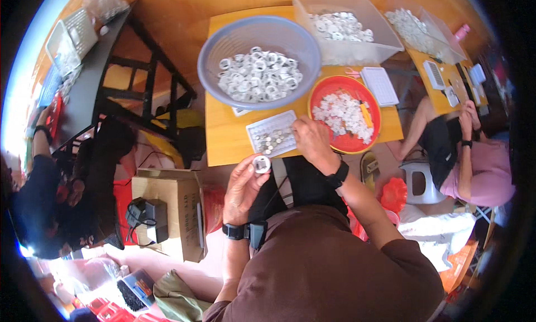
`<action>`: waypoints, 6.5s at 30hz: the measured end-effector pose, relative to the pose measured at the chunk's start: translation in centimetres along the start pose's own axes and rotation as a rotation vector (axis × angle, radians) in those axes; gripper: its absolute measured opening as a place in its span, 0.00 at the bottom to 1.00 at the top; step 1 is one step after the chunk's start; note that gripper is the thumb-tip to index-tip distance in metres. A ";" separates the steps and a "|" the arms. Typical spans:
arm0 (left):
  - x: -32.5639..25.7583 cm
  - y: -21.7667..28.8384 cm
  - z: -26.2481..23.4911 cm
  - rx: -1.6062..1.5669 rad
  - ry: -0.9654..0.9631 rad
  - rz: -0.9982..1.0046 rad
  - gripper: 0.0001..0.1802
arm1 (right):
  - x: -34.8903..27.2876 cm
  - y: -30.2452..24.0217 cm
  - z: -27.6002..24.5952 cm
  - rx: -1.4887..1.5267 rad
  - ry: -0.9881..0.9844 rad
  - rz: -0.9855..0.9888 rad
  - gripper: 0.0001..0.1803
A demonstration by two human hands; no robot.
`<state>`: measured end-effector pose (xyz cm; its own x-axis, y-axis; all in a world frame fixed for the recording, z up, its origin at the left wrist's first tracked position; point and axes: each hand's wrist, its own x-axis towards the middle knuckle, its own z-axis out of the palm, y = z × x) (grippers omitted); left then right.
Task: Assembling small components into a circular frame.
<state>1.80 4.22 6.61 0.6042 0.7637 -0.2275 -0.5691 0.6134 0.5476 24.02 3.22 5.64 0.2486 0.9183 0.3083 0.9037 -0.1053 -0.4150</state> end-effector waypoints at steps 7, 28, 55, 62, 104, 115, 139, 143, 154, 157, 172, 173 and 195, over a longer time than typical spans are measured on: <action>0.1 -0.4 0.2 -0.015 -0.020 -0.018 0.19 | -0.8 -3.9 -4.6 0.520 -0.045 0.007 0.02; -0.1 -0.9 1.7 0.188 0.012 0.002 0.15 | -3.5 -6.3 -4.7 0.605 -0.021 -0.212 0.04; -0.7 -0.4 0.5 0.060 0.021 0.034 0.17 | 1.9 0.1 1.0 0.175 -0.086 -0.045 0.03; -0.4 -0.6 0.4 0.073 0.010 0.035 0.19 | 1.5 -1.9 -1.6 0.376 -0.019 -0.023 0.04; 0.4 -1.4 2.9 0.223 0.134 0.047 0.12 | -2.3 -6.2 -5.4 0.399 -0.055 -0.542 0.12; 0.2 -1.5 2.7 0.236 0.111 0.030 0.13 | -1.8 -5.1 -4.9 0.703 -0.144 -0.301 0.03; -0.1 -1.8 4.1 0.350 0.066 0.055 0.12 | -3.5 -4.0 -4.2 1.247 -0.306 0.175 0.04; -0.2 -1.9 4.1 0.368 0.057 0.070 0.12 | -3.9 -4.0 -4.1 1.283 -0.326 0.239 0.05; -0.1 -2.1 4.4 0.348 0.083 0.105 0.13 | -4.4 -4.9 -3.0 1.550 -0.208 0.365 0.06; 0.0 -2.0 4.3 0.237 0.075 0.088 0.15 | -4.2 -5.6 -3.7 1.565 -0.211 0.408 0.07; 0.2 -2.2 4.7 0.209 0.079 0.029 0.15 | -4.7 -5.2 -3.1 1.348 -0.111 0.392 0.10; 0.2 -2.2 5.1 0.179 0.106 0.026 0.15 | -4.6 -5.3 -3.3 1.350 -0.117 0.389 0.10; 0.3 0.5 7.7 1.437 0.021 0.474 0.17 | -4.7 -5.6 -5.0 0.912 0.023 0.176 0.06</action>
<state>6.01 3.19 12.97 0.5120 0.8385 0.1865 0.3166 -0.3861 0.8664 19.55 -2.47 10.80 0.3718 0.9087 0.1899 0.2311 0.1076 -0.9670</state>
